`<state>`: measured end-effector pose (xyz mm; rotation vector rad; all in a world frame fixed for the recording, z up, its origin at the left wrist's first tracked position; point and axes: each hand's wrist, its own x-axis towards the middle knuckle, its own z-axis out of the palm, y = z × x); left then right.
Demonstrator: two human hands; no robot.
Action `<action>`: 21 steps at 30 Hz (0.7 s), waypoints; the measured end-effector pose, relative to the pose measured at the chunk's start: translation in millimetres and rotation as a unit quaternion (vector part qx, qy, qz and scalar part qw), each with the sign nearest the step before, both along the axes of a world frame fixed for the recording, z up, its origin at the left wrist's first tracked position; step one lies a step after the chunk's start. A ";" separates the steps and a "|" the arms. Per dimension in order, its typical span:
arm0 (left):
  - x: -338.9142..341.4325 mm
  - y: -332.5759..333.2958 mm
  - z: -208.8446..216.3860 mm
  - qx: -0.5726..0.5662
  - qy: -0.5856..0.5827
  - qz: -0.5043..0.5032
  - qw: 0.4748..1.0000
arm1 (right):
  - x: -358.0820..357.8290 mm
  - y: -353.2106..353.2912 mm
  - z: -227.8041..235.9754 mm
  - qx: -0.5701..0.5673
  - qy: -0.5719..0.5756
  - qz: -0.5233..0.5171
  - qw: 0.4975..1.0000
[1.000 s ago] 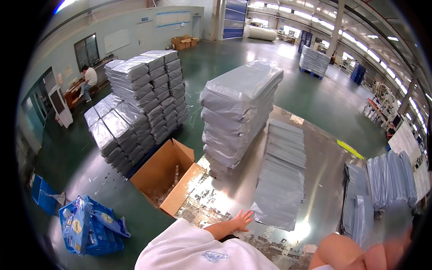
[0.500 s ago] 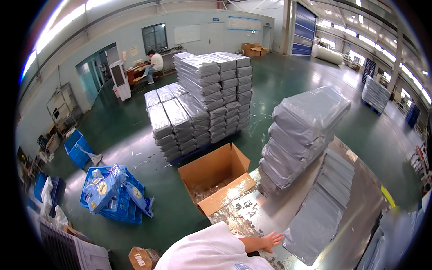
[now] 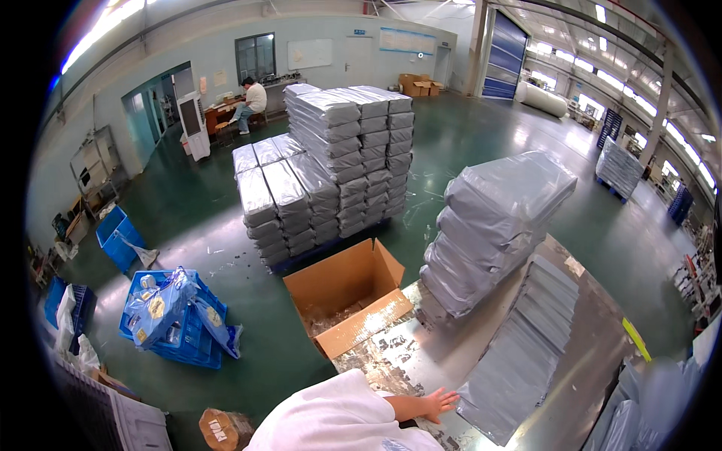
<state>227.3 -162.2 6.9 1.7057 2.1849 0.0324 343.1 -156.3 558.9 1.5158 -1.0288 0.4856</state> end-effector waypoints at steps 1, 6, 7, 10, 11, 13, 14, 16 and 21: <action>0.5 -3.2 0.8 -0.004 0.001 0.004 1.000 | 0.5 -0.7 -0.3 0.003 0.002 0.000 1.000; 3.6 -12.5 0.7 -0.024 0.001 0.024 0.999 | 7.0 0.5 -3.9 0.002 0.018 0.004 1.000; 5.0 -6.2 0.2 -0.023 -0.001 0.017 1.000 | 9.2 0.7 -3.7 0.007 0.021 -0.006 1.000; 6.6 1.3 -6.4 -0.014 0.003 0.008 1.000 | 15.4 0.7 -5.4 0.021 0.033 -0.038 0.999; 4.8 2.5 -7.1 -0.009 0.007 0.000 1.000 | 19.2 4.6 -7.0 0.027 0.039 -0.051 0.998; 5.0 6.8 -3.9 -0.026 0.008 -0.005 1.000 | 32.7 18.3 -12.9 0.038 0.050 -0.094 0.994; 3.0 6.4 -5.1 -0.021 0.016 0.009 1.000 | 37.3 24.0 -18.7 0.047 0.055 -0.115 0.991; -1.4 -12.1 3.2 -0.041 0.023 0.041 0.998 | 41.9 42.1 -36.3 0.047 0.062 -0.134 0.988; 2.1 14.1 20.9 -0.065 0.046 -0.003 0.997 | 59.3 78.6 -55.7 0.110 -0.183 -0.496 0.842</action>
